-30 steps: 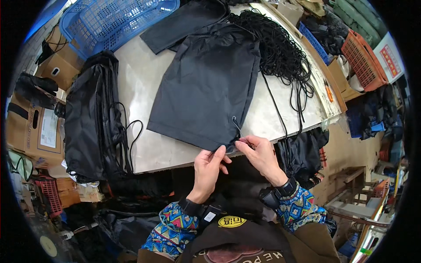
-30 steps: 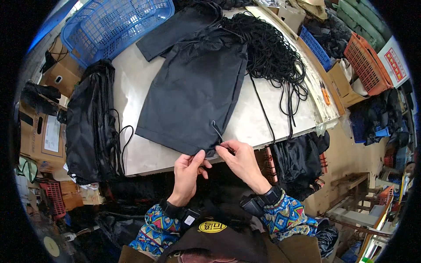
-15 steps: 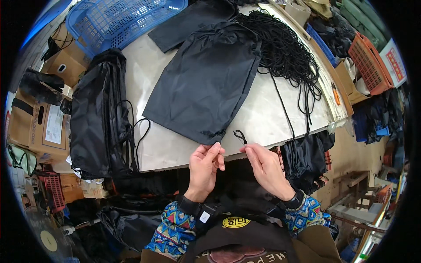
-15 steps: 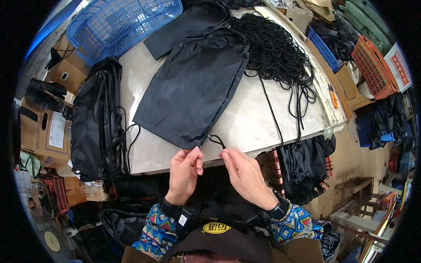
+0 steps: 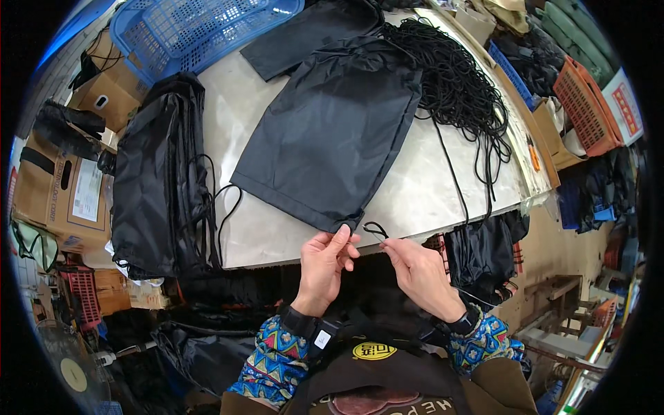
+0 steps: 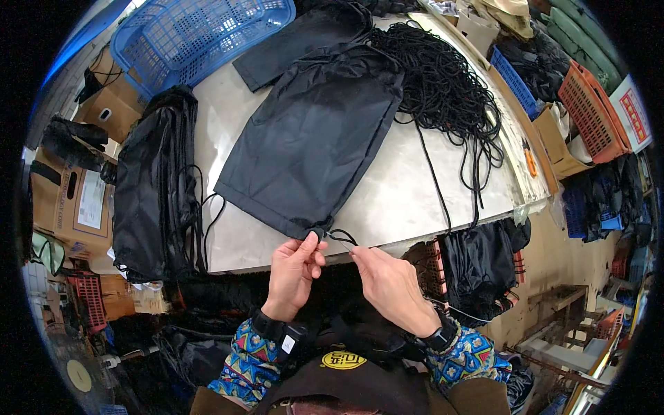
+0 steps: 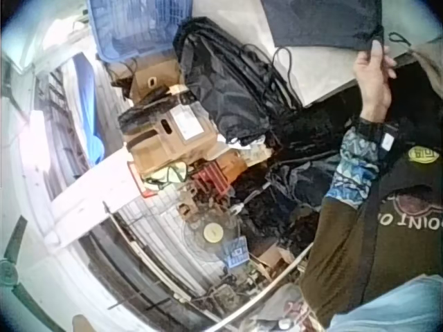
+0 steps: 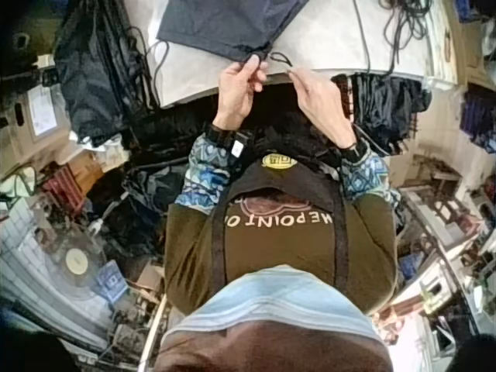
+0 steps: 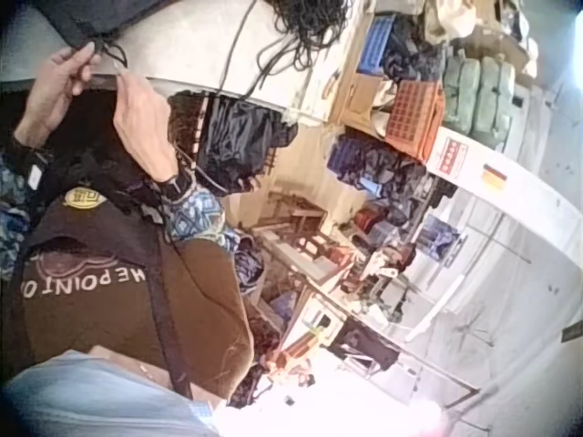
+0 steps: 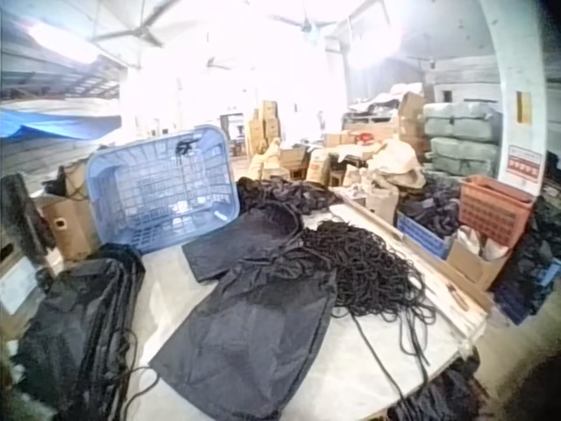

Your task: The person uses a metal hook tool to thread black drawstrings through the hems of black fabric bags. They repeatedly pull the strings through the channels, adjust the bags, and stack the finished units on a table in a workshop setting.

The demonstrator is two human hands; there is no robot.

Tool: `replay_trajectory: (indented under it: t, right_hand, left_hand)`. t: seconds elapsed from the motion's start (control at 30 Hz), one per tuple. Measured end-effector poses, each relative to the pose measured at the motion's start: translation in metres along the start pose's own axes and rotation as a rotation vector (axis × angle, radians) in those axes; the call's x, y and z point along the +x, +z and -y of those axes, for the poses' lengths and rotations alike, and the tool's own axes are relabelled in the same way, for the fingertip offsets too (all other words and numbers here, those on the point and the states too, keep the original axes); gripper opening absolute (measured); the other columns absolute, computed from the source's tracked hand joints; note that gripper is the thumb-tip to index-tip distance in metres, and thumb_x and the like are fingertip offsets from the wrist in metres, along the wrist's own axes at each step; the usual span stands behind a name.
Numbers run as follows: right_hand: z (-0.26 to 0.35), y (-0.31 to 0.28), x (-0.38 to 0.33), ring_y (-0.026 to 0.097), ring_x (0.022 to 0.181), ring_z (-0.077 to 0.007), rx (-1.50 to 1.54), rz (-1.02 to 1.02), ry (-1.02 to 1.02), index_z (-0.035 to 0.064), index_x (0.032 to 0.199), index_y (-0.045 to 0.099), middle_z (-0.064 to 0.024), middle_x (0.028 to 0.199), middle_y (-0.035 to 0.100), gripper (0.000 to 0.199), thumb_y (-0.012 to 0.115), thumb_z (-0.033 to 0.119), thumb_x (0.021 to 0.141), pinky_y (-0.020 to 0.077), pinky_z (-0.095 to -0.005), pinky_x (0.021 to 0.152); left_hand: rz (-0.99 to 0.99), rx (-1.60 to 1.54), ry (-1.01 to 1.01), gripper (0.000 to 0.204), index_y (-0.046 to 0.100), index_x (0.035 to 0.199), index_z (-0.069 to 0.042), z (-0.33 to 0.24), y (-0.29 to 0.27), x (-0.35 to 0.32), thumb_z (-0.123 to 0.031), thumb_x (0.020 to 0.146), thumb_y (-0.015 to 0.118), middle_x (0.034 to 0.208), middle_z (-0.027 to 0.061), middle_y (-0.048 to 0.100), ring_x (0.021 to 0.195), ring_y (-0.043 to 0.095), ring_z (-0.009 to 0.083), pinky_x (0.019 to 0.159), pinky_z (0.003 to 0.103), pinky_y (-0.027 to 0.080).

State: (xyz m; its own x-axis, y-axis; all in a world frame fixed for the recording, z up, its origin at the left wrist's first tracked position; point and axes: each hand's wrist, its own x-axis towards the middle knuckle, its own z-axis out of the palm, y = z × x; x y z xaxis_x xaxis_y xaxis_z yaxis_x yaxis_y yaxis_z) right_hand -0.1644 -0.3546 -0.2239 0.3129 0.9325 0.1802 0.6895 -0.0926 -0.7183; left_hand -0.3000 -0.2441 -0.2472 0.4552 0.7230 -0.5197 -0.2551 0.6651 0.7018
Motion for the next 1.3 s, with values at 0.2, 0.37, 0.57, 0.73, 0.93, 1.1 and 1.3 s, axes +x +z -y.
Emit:
replay_trajectory:
  t: [0.2, 0.37, 0.57, 0.73, 0.93, 1.1, 1.3]
  right_hand:
    - [0.003, -0.001, -0.007, 0.060, 0.063, -0.0310, -0.168, -0.001, -0.084, 0.0033, 0.102, 0.061, -0.0116, 0.071, 0.056, 0.019, 0.058, 0.006, 0.084, 0.0470, -0.0392, 0.052]
    - [0.009, -0.002, -0.005, 0.060, 0.064, -0.0237, -0.317, 0.027, -0.164, 0.0032, 0.106, 0.059, -0.0071, 0.072, 0.054, 0.029, 0.059, 0.003, 0.077, 0.0467, -0.0357, 0.051]
    - [0.011, -0.008, -0.003, 0.057, 0.063, -0.0203, -0.422, 0.059, -0.205, 0.0027, 0.111, 0.057, -0.0053, 0.073, 0.052, 0.037, 0.060, 0.003, 0.074, 0.0455, -0.0332, 0.050]
    - [0.014, -0.006, -0.001, 0.058, 0.065, -0.0180, -0.481, 0.043, -0.264, 0.0003, 0.110, 0.056, -0.0043, 0.074, 0.052, 0.038, 0.059, 0.005, 0.073, 0.0464, -0.0307, 0.051]
    - [0.020, -0.001, 0.014, 0.058, 0.065, -0.0207, -0.426, 0.105, -0.306, 0.0033, 0.110, 0.053, -0.0062, 0.076, 0.053, 0.032, 0.057, 0.009, 0.079, 0.0477, -0.0315, 0.052]
    - [-0.012, -0.086, 0.008, 0.059, 0.062, -0.0295, -0.430, 0.093, -0.282, 0.0064, 0.096, 0.064, -0.0101, 0.070, 0.056, 0.019, 0.063, 0.006, 0.077, 0.0475, -0.0377, 0.053]
    - [0.000, -0.073, 0.008, 0.059, 0.060, -0.0319, -0.281, 0.147, -0.251, 0.0060, 0.098, 0.064, -0.0118, 0.069, 0.056, 0.024, 0.064, 0.001, 0.075, 0.0463, -0.0368, 0.051]
  left_hand:
    - [0.058, -0.023, 0.005, 0.020, 0.061, 0.082, -0.002, 0.004, -0.002, 0.001, -0.020, 0.087, 0.068, 0.071, 0.0060, 0.063, 0.050, 0.052, 0.0068, 0.042, 0.020, 0.037]
    - [0.047, 0.013, 0.009, 0.021, 0.060, 0.081, -0.002, -0.001, 0.001, -0.005, -0.020, 0.087, 0.068, 0.072, 0.0069, 0.063, 0.050, 0.051, 0.0070, 0.042, 0.020, 0.037]
    - [0.062, -0.041, 0.000, 0.017, 0.060, 0.086, -0.003, -0.006, -0.001, -0.007, -0.019, 0.089, 0.065, 0.072, 0.0070, 0.063, 0.049, 0.050, 0.0066, 0.040, 0.019, 0.036]
    - [0.071, 0.023, 0.026, 0.019, 0.061, 0.082, -0.001, -0.006, 0.003, -0.010, -0.019, 0.088, 0.067, 0.072, 0.0073, 0.064, 0.049, 0.052, 0.0074, 0.041, 0.020, 0.038]
    - [0.077, -0.003, 0.087, 0.019, 0.060, 0.081, -0.001, -0.006, 0.008, -0.012, -0.018, 0.088, 0.066, 0.069, 0.0053, 0.062, 0.047, 0.052, 0.0075, 0.039, 0.021, 0.038]
    - [-0.066, -0.067, 0.216, 0.017, 0.057, 0.080, -0.007, -0.052, -0.026, 0.005, -0.020, 0.090, 0.064, 0.066, 0.0021, 0.059, 0.043, 0.047, 0.0050, 0.035, 0.018, 0.033]
    - [0.242, 0.285, 0.016, 0.021, 0.060, 0.079, -0.003, -0.011, 0.021, -0.012, -0.021, 0.089, 0.065, 0.065, 0.0039, 0.062, 0.045, 0.050, 0.0076, 0.039, 0.021, 0.039]
